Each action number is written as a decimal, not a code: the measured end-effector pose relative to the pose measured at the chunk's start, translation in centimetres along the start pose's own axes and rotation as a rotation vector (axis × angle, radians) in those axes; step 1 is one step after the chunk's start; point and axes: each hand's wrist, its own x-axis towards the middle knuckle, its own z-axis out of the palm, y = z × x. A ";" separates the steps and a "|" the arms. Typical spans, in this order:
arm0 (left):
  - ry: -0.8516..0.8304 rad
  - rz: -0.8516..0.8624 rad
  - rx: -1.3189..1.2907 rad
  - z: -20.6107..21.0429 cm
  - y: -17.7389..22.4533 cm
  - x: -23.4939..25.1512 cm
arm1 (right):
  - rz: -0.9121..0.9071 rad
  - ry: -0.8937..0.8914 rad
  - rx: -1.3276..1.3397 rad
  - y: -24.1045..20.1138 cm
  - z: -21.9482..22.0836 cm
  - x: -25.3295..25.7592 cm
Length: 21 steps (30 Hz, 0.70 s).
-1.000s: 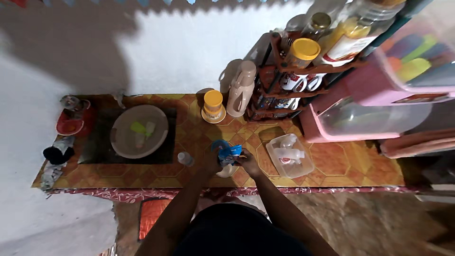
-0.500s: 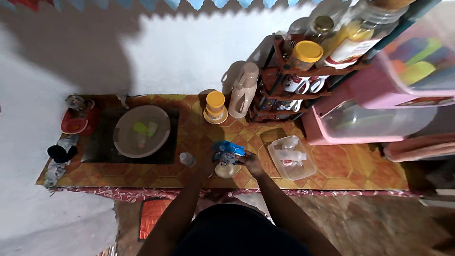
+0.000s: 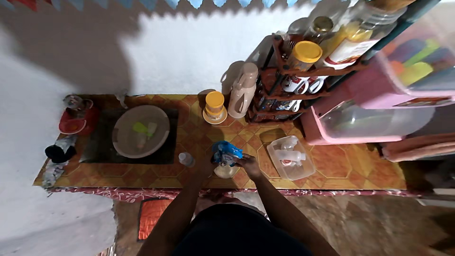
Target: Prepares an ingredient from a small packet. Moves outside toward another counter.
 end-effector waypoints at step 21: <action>0.066 -0.038 -0.071 0.9 -0.1 -0.9 | -0.126 -0.010 -0.084 0.6 -0.2 0.0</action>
